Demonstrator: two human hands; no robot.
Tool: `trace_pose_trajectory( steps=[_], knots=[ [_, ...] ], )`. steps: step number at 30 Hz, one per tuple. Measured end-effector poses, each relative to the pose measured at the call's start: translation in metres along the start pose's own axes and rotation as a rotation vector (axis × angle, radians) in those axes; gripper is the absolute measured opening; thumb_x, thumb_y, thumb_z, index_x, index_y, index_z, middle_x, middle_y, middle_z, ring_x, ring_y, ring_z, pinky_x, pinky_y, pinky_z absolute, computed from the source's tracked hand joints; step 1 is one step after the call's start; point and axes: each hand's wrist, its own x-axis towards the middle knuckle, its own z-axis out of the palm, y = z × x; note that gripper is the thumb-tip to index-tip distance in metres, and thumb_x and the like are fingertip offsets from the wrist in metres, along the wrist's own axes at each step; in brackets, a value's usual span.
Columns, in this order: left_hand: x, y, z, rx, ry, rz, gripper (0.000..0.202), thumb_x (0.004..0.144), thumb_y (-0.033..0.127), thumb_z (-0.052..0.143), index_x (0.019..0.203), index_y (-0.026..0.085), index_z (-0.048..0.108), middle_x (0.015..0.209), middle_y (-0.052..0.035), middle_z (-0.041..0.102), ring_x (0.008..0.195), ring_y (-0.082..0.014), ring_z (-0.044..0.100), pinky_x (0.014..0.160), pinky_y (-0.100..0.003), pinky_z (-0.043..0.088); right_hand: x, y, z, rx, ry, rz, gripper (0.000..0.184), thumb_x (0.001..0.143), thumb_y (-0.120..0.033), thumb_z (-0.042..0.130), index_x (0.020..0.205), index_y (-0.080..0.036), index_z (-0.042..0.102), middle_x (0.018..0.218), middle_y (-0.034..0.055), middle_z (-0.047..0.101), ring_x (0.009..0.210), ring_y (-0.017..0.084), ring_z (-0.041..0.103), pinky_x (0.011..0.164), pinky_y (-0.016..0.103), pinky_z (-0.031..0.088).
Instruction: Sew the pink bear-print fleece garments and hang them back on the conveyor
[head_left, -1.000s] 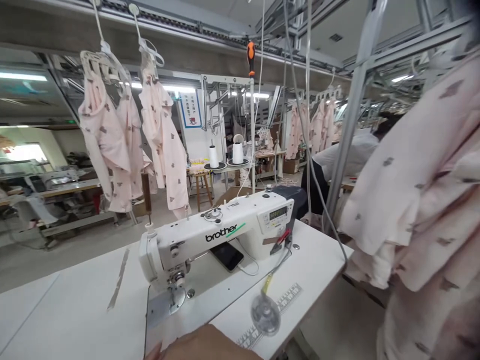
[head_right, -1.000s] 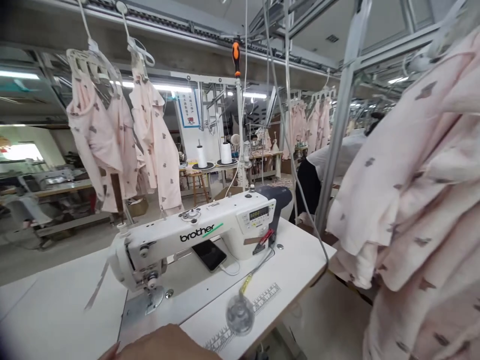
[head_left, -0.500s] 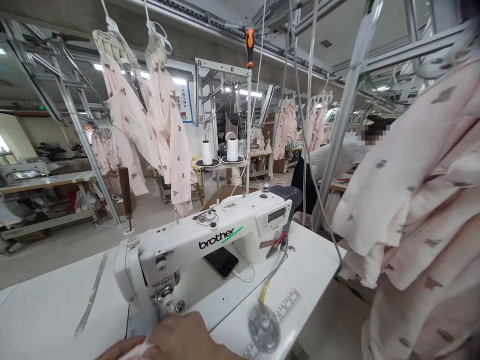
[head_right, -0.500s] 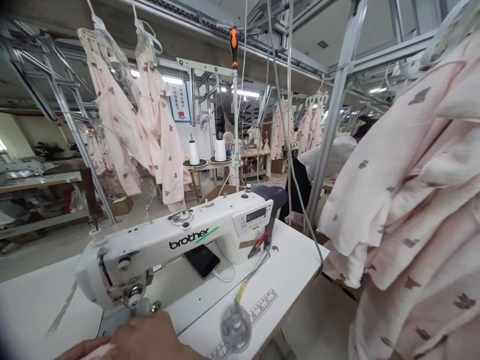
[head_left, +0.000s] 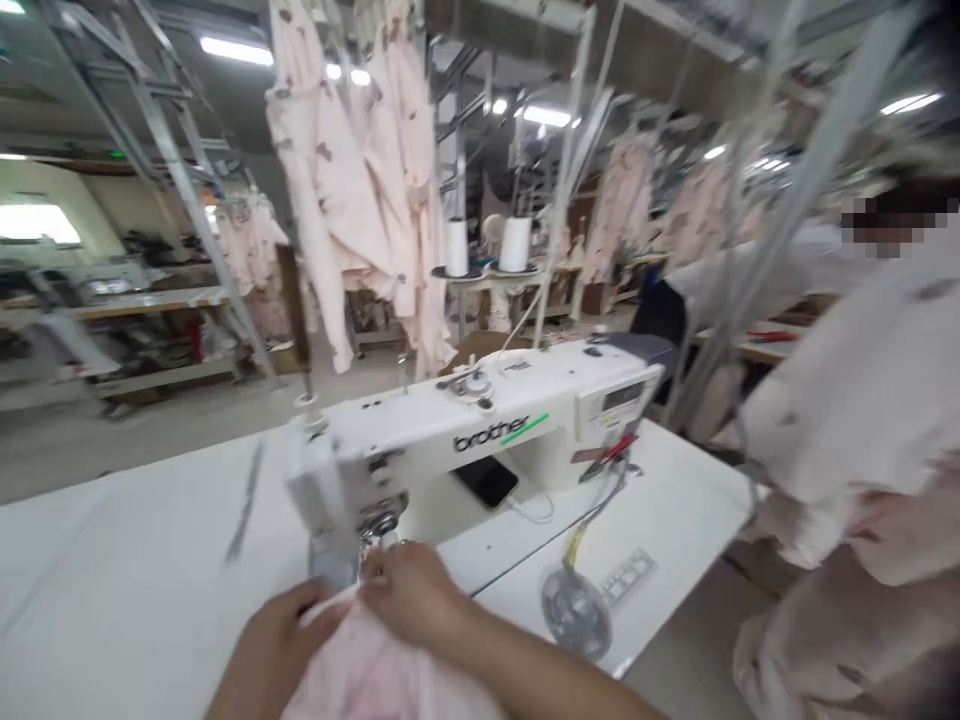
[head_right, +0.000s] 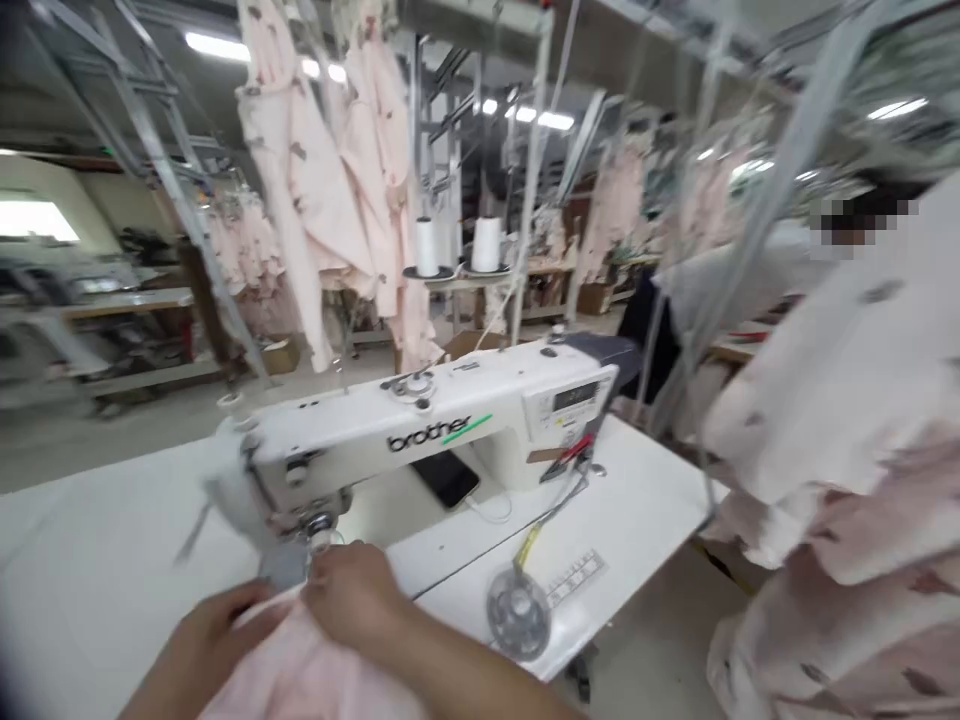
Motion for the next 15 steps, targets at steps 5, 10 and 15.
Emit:
trace_pose_trajectory(
  steps=[5,10,15],
  knots=[
    [0.0,0.019,0.0,0.079,-0.021,-0.003,0.021,0.078,0.029,0.041,0.081,0.018,0.058,0.082,-0.0033,0.064,0.079,-0.0187,0.057,0.071,-0.027,0.041,0.009,0.004,0.005,0.051,-0.053,0.095,0.019,0.08,-0.021,0.051,0.09,-0.014,0.066,0.093,0.0099,0.068,0.091,0.023,0.061,0.076,0.028,0.043],
    [0.008,0.022,0.001,0.059,-0.003,-0.11,0.017,0.073,0.029,0.046,0.068,0.018,0.057,0.065,0.0013,0.057,0.062,-0.014,0.051,0.057,-0.023,0.034,0.017,0.007,0.004,0.093,-0.065,0.197,0.018,0.079,-0.026,0.051,0.086,-0.016,0.065,0.093,0.0074,0.066,0.082,0.019,0.06,0.067,0.024,0.041],
    [0.02,0.023,0.004,0.042,0.006,-0.124,0.016,0.071,0.027,0.047,0.069,0.018,0.06,0.066,0.0015,0.059,0.061,-0.0134,0.051,0.055,-0.023,0.033,0.023,0.012,-0.003,0.112,-0.083,0.267,0.013,0.073,-0.027,0.056,0.076,-0.017,0.064,0.081,0.005,0.066,0.069,0.017,0.058,0.055,0.023,0.036]
  ],
)
